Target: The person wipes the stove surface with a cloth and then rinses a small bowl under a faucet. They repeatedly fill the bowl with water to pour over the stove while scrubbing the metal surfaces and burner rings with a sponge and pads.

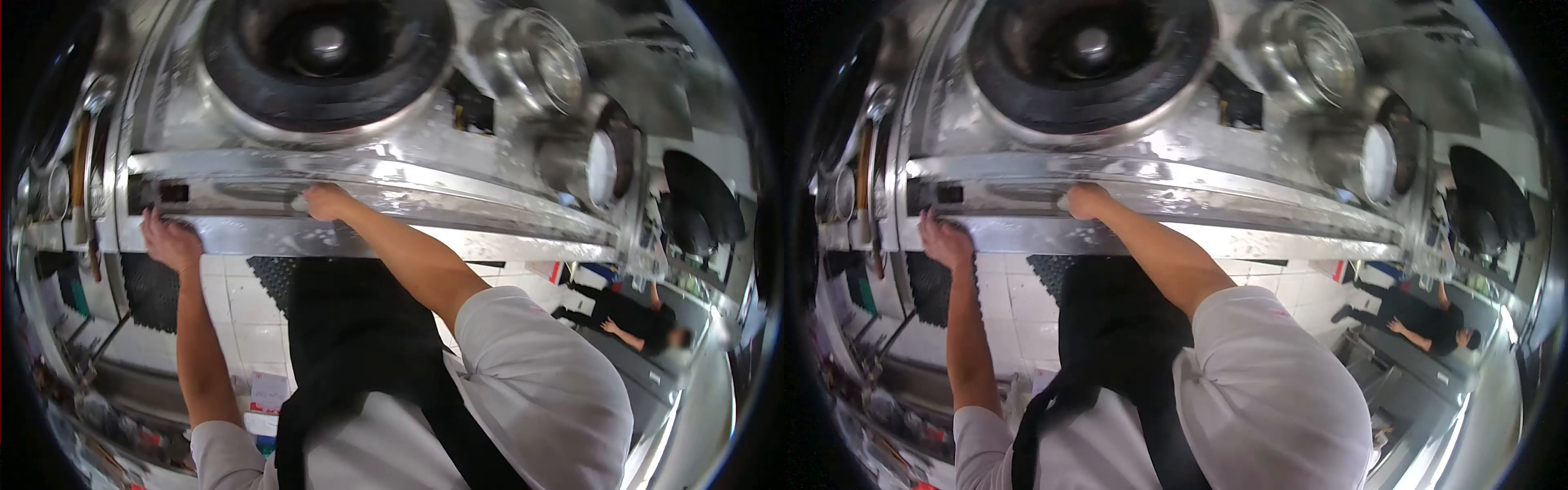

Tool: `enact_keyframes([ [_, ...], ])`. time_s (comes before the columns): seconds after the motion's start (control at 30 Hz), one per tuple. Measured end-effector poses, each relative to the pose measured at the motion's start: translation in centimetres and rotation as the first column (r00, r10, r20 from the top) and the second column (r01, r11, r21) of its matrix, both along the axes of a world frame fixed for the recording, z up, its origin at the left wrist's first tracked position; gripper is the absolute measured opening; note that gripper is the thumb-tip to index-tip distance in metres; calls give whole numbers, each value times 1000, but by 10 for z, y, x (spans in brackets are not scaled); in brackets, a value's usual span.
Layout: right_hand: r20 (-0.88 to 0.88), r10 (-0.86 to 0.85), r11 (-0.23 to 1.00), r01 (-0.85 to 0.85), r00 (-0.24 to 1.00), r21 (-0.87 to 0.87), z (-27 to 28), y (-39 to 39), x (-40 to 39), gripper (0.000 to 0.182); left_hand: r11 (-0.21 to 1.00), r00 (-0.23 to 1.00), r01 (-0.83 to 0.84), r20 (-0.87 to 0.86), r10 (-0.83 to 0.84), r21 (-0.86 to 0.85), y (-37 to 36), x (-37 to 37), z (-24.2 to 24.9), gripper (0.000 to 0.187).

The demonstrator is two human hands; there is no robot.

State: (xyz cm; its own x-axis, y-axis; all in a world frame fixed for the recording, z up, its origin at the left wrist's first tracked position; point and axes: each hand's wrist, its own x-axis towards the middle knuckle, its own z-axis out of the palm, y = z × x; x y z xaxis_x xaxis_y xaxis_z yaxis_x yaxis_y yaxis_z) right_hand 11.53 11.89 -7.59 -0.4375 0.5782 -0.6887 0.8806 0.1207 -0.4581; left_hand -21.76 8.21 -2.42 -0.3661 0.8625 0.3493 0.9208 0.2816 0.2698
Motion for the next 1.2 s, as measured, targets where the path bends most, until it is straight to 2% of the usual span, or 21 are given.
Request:
enact_keyframes([
  [0.1, -7, -93, 995, 93, 996, 46, 30, -25, 75, 30, 997, 994, 80, -70, -79, 9, -1, -2, 1, 46],
  [0.2, -283, -380, 903, 419, 881, 93, 86, -50, 129, 29, 989, 974, 147, -170, -148, -19, -2, -29, -29, 43],
  [0.27, -423, -689, 712, 660, 589, -241, 118, -60, 174, 28, 990, 991, 133, 3, -133, 44, -3, -11, -9, 43],
  [0.3, -443, -801, 581, 699, 402, -417, 127, -62, 196, 28, 988, 990, 141, -24, -140, 56, -2, 2, 0, 43],
  [0.33, -488, -836, 491, 738, 250, -463, 101, -70, 223, 28, 987, 988, 147, -48, -144, 67, -4, 20, 9, 44],
  [0.37, -518, -850, 396, 760, 91, -516, 73, -79, 249, 28, 985, 986, 153, -71, -148, 74, -3, 42, 17, 45],
  [0.43, -455, -837, 292, 455, -304, -841, 89, -76, 314, 30, 961, 965, 261, 15, -264, 89, -2, 99, 31, 48],
  [0.47, -428, -794, 211, 464, -431, -860, 111, -75, 338, 30, 946, 947, 311, 54, -316, 94, -5, 129, 39, 49],
  [0.5, -305, -752, 19, 443, -584, -896, 122, -66, 358, 30, 936, 931, 339, 111, -348, 91, -7, 165, 47, 50],
  [0.57, -365, -671, 27, 470, -646, -882, 117, -56, 404, 30, 904, 889, 425, 164, -428, 57, -5, 239, 62, 50],
  [0.6, -398, -626, 31, 488, -670, -872, 112, -55, 422, 30, 878, 864, 478, 165, -475, 26, -5, 272, 68, 50],
  [0.67, -417, -677, 28, 545, -606, -838, 86, -51, 452, 30, 816, 774, 575, 288, -564, 55, -3, 327, 72, 49],
  [0.7, -437, -698, 39, 579, -567, -814, 73, -44, 470, 30, 763, 724, 642, 273, -634, 70, 1, 343, 63, 47],
  [0.73, -424, -831, -12, 774, -360, -633, 73, -38, 483, 27, 715, 685, 695, 236, -689, 72, 7, 363, 65, 45],
  [0.8, -542, -840, 187, 955, 32, -232, 71, -29, 490, 26, 710, 677, 704, 280, -681, 24, 9, 397, 72, 43],
  [0.83, -558, -813, 232, 972, 170, -43, 88, -18, 496, 28, 699, 666, 714, 276, -693, 31, 12, 408, 74, 43],
  [0.9, -507, -749, 292, 899, 426, 325, 127, 2, 505, 37, 680, 649, 732, 270, -711, 33, 13, 424, 74, 43],
  [1.0, -637, -719, -42, 898, 277, 438, 180, 61, 519, 50, 706, 680, 708, 285, -675, -20, 15, 443, 72, 43],
  [1.07, -755, -610, -277, 827, 242, 489, 161, 123, 539, 60, 705, 678, 709, 304, -669, -29, 20, 461, 71, 41],
  [1.13, -671, -726, -226, 869, 151, 440, 147, 181, 564, 70, 714, 684, 698, 342, -644, -54, 26, 480, 76, 40],
  [1.2, -673, -738, -94, 995, -44, 37, 129, 216, 589, 65, 706, 670, 707, 373, -642, -54, 36, 498, 70, 37],
])
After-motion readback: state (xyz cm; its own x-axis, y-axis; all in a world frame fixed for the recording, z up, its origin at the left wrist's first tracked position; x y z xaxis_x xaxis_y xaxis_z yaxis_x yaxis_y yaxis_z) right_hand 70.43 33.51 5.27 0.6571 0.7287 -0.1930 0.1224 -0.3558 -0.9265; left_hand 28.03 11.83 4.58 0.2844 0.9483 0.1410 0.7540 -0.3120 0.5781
